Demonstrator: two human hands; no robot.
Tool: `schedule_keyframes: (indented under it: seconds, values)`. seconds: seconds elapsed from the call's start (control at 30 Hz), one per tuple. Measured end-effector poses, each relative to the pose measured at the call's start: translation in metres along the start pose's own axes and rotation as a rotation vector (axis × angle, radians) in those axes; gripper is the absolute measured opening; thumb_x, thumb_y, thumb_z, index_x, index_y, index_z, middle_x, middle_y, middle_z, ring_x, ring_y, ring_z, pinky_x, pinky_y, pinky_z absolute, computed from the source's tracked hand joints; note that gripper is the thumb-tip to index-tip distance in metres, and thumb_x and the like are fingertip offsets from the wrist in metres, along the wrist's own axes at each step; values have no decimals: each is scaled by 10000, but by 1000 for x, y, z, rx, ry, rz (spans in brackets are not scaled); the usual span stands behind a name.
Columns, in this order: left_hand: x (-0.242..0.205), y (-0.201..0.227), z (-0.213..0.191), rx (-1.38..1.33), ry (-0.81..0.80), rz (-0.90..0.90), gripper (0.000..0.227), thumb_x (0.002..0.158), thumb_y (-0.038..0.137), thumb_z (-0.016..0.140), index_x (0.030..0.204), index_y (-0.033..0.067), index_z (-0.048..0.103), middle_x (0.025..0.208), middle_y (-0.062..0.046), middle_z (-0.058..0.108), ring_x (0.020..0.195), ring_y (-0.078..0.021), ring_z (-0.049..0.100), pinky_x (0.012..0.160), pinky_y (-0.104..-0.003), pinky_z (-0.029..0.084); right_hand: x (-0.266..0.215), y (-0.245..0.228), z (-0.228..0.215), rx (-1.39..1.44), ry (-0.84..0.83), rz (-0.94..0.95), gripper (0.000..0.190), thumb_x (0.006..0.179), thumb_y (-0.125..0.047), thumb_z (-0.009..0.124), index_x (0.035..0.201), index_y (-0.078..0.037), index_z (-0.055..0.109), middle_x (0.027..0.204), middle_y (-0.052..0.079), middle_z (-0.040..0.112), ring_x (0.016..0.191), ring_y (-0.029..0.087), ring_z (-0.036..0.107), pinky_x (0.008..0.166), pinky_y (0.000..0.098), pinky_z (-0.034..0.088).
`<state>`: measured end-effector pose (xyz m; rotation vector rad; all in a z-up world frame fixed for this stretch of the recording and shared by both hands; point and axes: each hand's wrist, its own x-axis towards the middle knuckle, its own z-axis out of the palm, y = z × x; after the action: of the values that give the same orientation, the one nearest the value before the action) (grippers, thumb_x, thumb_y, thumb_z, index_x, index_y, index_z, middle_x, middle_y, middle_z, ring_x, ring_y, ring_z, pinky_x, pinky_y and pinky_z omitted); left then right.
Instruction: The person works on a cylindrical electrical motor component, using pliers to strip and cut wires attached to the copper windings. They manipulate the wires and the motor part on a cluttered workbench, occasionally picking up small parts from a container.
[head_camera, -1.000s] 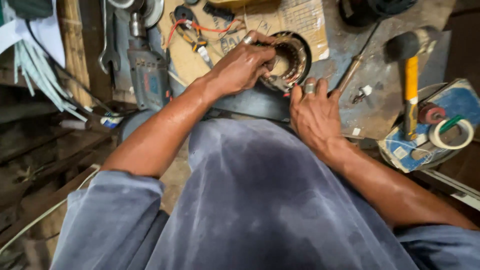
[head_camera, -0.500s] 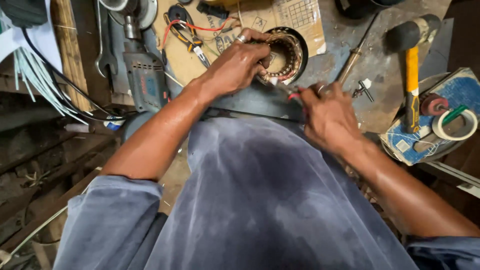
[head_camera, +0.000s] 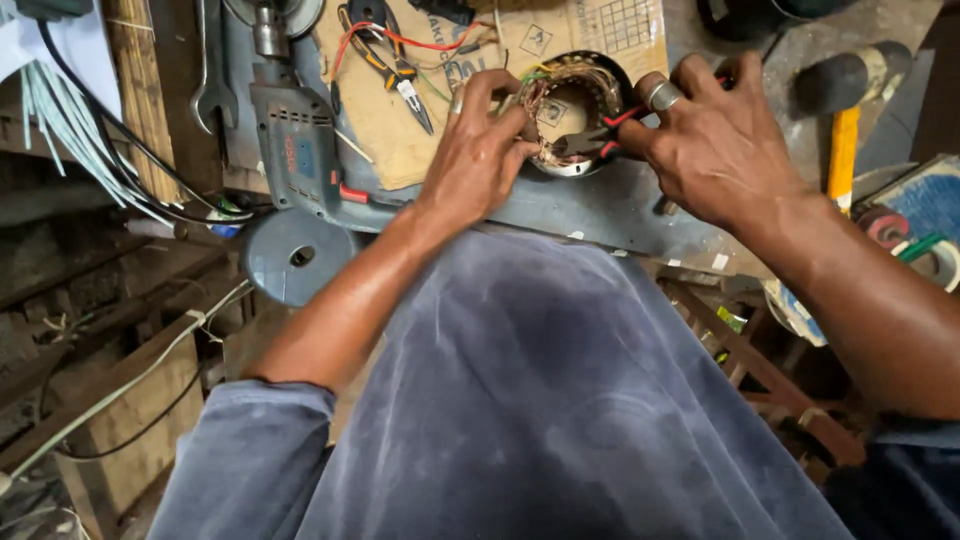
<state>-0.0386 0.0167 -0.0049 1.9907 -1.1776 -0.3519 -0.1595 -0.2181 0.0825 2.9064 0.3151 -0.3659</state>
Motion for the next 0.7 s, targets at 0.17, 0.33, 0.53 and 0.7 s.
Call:
schedule_keyframes:
  seconds: [0.17,0.33,0.53,0.7]
  values:
    - [-2,13,-9,-92,50,-64,61,941,92,700,930,40,669,1198,-135,464,1108,-329,520,1009,-482,451,7,9,1,-22,-35,-47,257,986,-302,574,1177,-351,740,1218,2,707,1051,226,584,890,468,407]
    - [1,14,-9,-181,61,-114,103,905,70,749,976,22,691,1138,-115,503,924,-256,615,817,-375,524,19,14,-7,104,-241,-23,302,962,-287,561,1217,-351,710,1179,33,715,1079,258,581,910,489,414]
    - [2,14,-10,-190,37,-183,81,907,89,758,967,55,716,1132,-87,500,883,-217,585,761,-345,515,29,24,-31,708,-849,268,305,943,-275,607,1175,-102,703,886,106,789,832,282,703,788,436,526]
    - [1,13,-10,-236,27,-216,76,918,102,766,946,49,720,1121,-75,501,766,-176,538,686,-312,472,42,25,-45,1086,-1057,469,347,1051,-255,620,982,43,782,789,148,742,636,236,597,601,362,476]
